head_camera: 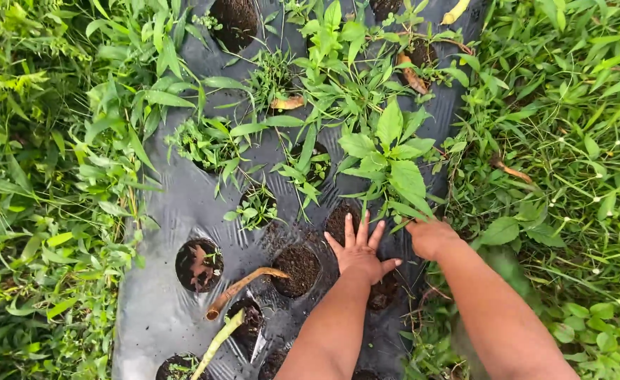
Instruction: Removing weeds from a vegetable garden bed covered with black plastic mulch
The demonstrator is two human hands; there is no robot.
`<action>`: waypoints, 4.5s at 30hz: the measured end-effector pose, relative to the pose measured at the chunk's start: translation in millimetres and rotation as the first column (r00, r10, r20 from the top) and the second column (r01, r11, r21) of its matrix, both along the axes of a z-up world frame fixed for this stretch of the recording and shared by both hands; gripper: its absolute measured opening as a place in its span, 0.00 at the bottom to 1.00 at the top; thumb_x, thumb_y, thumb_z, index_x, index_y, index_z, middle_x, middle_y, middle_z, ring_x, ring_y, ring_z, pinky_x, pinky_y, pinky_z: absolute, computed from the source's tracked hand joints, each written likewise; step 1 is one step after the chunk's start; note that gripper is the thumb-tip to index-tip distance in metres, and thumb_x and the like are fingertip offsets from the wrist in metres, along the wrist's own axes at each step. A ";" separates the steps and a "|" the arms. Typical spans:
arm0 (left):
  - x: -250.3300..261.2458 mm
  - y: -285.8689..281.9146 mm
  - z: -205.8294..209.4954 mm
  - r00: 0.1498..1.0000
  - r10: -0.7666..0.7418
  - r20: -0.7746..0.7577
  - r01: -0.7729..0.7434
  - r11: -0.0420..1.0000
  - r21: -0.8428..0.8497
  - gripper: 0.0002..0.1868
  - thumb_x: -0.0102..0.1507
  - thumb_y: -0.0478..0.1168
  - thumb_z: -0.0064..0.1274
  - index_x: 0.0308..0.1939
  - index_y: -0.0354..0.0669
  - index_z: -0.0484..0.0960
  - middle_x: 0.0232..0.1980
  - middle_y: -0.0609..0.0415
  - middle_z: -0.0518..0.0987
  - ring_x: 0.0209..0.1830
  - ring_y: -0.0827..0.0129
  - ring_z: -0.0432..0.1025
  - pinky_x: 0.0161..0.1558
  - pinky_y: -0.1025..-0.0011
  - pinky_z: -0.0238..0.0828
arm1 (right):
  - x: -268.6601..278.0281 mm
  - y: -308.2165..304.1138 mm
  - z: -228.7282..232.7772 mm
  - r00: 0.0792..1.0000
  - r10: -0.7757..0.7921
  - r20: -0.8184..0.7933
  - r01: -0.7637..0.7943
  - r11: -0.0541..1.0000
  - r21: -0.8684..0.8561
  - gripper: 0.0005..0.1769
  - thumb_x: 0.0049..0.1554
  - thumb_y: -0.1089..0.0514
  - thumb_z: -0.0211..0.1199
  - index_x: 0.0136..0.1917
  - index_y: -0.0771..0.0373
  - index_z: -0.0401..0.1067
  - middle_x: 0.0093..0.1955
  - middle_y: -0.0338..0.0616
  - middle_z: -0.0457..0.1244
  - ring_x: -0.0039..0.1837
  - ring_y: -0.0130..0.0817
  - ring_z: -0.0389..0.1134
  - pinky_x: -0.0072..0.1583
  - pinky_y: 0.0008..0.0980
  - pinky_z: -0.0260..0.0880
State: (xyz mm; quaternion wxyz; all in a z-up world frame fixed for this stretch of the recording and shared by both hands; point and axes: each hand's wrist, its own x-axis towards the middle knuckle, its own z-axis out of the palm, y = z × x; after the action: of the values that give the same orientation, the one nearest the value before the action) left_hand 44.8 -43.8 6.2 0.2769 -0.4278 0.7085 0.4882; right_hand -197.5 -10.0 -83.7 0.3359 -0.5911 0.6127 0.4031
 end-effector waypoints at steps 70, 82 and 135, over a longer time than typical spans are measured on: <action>-121.4 -63.9 29.6 0.467 0.644 0.605 -0.858 0.496 0.135 0.43 0.74 0.41 0.31 0.81 0.74 0.20 0.85 0.47 0.13 0.81 0.33 0.09 0.66 0.16 0.24 | -132.3 -263.3 -10.9 0.924 0.106 0.367 -0.193 0.958 0.210 0.12 0.59 0.60 0.60 0.53 0.65 0.79 0.42 0.52 0.73 0.35 0.33 0.77 0.32 0.25 0.79; -133.6 -37.1 -26.4 0.558 0.591 0.583 -0.805 0.556 0.207 0.55 0.71 0.45 0.46 0.79 0.73 0.13 0.82 0.44 0.07 0.79 0.29 0.07 0.66 0.16 0.29 | -152.9 -236.5 27.4 0.889 -0.258 0.379 0.174 0.955 0.240 0.17 0.69 0.55 0.50 0.36 0.54 0.65 0.31 0.36 0.56 0.31 0.28 0.51 0.36 0.35 0.47; -236.7 -21.8 -185.3 -0.255 0.775 -0.578 -0.827 -0.485 -0.284 0.10 0.64 0.43 0.53 0.48 0.46 0.82 0.47 0.53 0.77 0.40 0.51 0.74 0.47 0.59 0.77 | -79.9 -241.5 -38.9 0.358 0.591 0.723 -0.433 0.791 -0.433 0.29 0.45 0.64 0.68 0.62 0.58 0.75 0.53 0.55 0.65 0.49 0.62 0.71 0.53 0.56 0.77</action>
State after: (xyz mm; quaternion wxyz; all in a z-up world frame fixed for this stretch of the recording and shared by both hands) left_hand -191.8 -65.7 -179.1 -0.4191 -0.8528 0.1971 0.2412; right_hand -277.4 -251.5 -122.6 0.3895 -0.8945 0.1928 0.1047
